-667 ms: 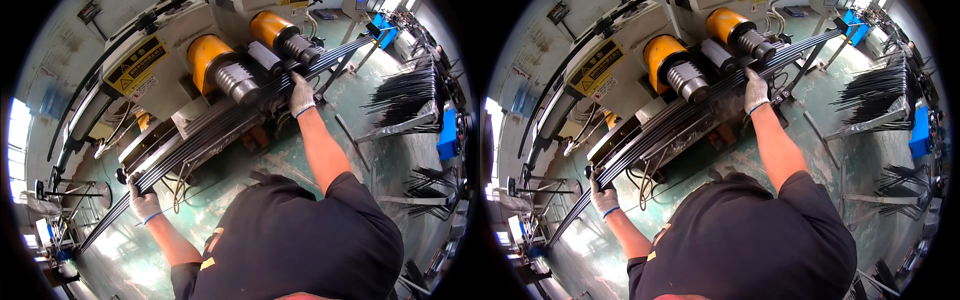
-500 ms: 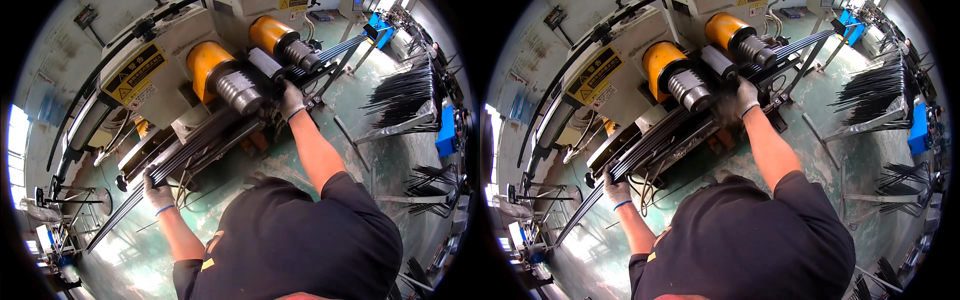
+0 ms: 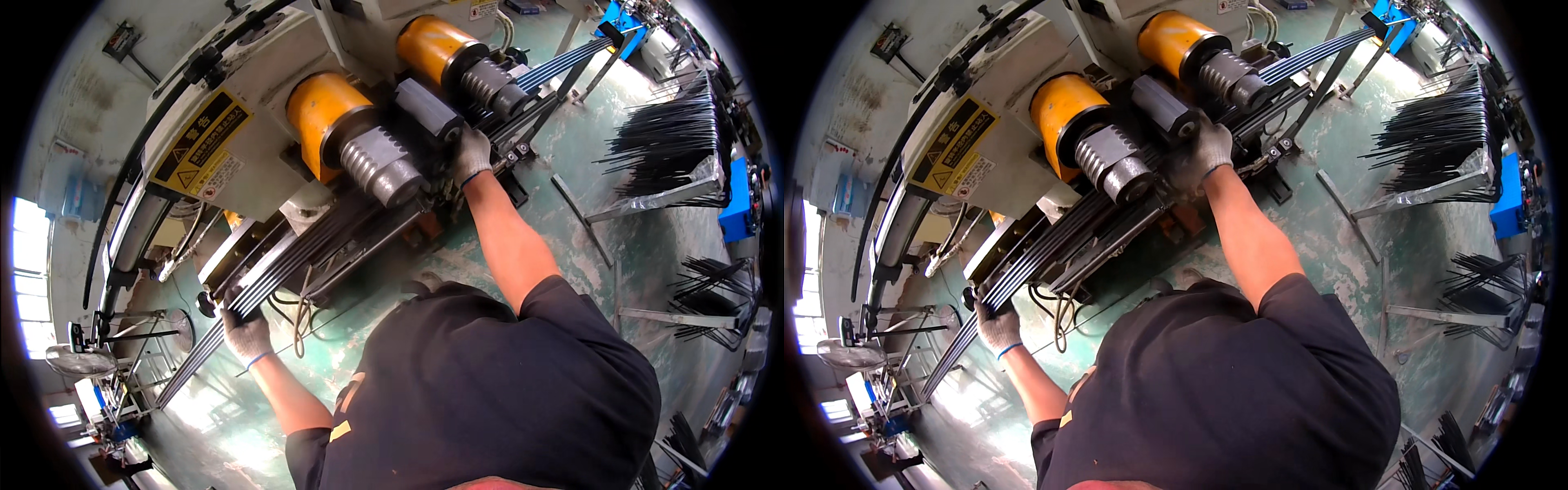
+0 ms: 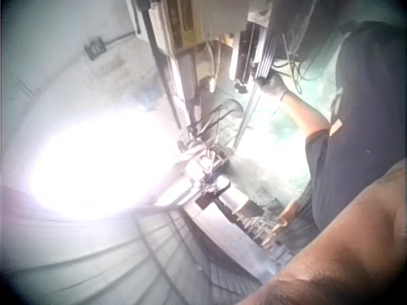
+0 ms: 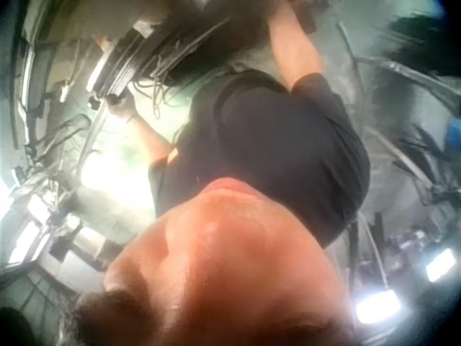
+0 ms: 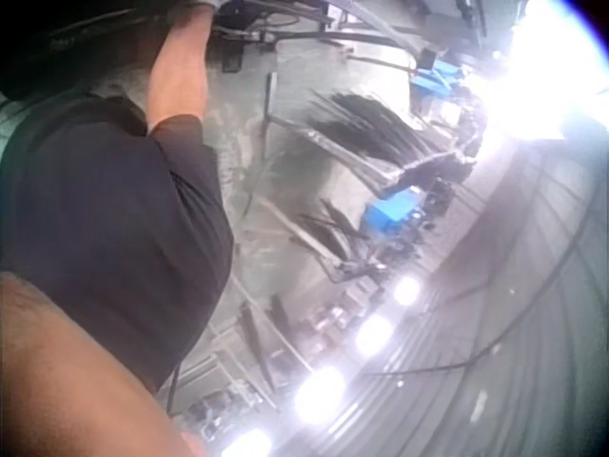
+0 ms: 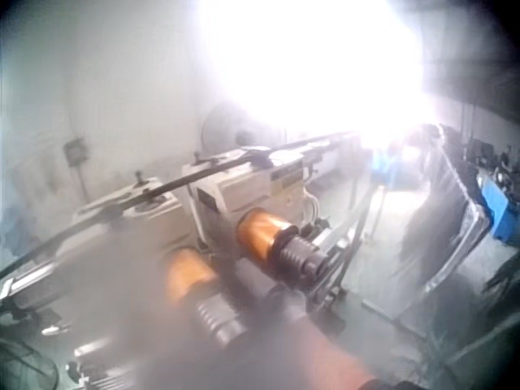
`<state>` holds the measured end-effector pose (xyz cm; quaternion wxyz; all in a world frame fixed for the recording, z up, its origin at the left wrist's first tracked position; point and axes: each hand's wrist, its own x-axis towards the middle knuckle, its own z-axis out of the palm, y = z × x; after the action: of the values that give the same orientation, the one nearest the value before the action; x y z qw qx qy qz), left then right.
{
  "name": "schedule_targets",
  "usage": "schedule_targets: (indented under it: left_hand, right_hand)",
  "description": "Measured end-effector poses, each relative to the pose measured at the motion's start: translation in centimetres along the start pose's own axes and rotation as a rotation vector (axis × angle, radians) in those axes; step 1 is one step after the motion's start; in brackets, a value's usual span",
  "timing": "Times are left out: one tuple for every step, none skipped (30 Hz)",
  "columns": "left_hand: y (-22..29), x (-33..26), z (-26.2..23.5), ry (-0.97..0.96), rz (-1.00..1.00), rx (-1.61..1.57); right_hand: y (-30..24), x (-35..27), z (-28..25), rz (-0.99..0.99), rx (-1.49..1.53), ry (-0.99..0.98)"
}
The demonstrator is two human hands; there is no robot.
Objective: The person repeatedly feeds long black metal rods into a bending machine, guides them through rollers, and removes the bent pieces. The bent rods are stacked on a nearby rack. The person wears gloves and uses both hands to handle the rods and operate the machine.
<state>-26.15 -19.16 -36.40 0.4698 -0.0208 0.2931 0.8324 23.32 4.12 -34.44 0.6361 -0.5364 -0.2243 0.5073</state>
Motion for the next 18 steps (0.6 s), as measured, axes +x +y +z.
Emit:
schedule_targets:
  left_hand:
    - [0.5, 0.0, 0.7, 0.086, 0.03, 0.032]
    - [1.3, 0.2, -1.2, 0.056, 0.079, 0.049]
    - [1.5, 0.4, -2.1, -0.012, 0.042, 0.048]
    - [1.4, 0.8, -3.0, -0.005, 0.055, 0.043]
    - [1.1, 0.3, -3.1, 0.005, 0.079, 0.032]
    - [0.1, 0.6, -2.6, -0.004, 0.08, 0.027]
    - [-0.4, 0.6, -3.0, 0.005, 0.095, 0.049]
    - [-1.1, 0.7, -3.5, 0.016, 0.101, 0.069]
    - [-2.0, 0.5, -4.0, 0.037, 0.116, 0.082]
    - [-3.4, 0.2, -3.1, 0.064, 0.108, 0.078]
    - [-4.8, -0.3, -1.7, 0.093, 0.104, 0.075]
    - [-6.0, -0.7, -0.7, 0.072, 0.076, 0.084]
    - [-6.9, -1.2, -0.1, 0.052, 0.049, 0.092]
    - [-7.7, -1.4, 0.3, 0.047, 0.037, 0.079]
    - [-8.0, -1.7, 0.7, 0.037, 0.025, 0.065]
    - [-7.7, -2.1, 1.5, 0.034, -0.015, 0.012]
    - [-7.2, -2.5, 2.0, 0.03, -0.059, -0.044]
    - [-5.9, -2.5, 1.6, 0.03, -0.041, -0.068]
  right_hand:
    - [0.1, -0.1, -0.1, 0.0, 0.03, 0.01]
    - [0.0, -0.5, 0.4, 0.004, 0.058, 0.002]
    - [-0.6, -1.3, 1.0, 0.081, 0.152, 0.045]
    - [-0.8, -1.6, 1.4, 0.16, 0.246, 0.088]
    - [0.2, -0.7, 1.1, 0.159, 0.174, 0.061]
    - [1.7, 1.3, -0.4, 0.155, 0.108, 0.056]
    - [2.9, 2.3, -1.3, 0.16, 0.039, 0.037]
    - [3.3, 1.8, -1.4, 0.105, 0.044, 0.03]
    - [3.3, 0.6, -1.1, 0.053, 0.043, 0.009]
    - [2.9, -0.9, -0.9, 0.004, 0.044, -0.01]
    - [1.9, -2.4, -0.7, 0.001, 0.013, 0.013]
    - [2.5, -2.5, -1.5, -0.112, -0.096, -0.022]
    - [3.3, -2.2, -2.5, -0.237, -0.235, -0.063]
    - [4.2, -2.0, -3.5, -0.367, -0.367, -0.088]
    - [4.6, -1.6, -4.5, -0.491, -0.485, -0.101]
    - [4.9, -1.5, -5.6, -0.568, -0.59, -0.118]
    - [5.1, -1.2, -6.9, -0.618, -0.709, -0.116]
    - [5.5, -0.9, -8.1, -0.665, -0.843, -0.122]
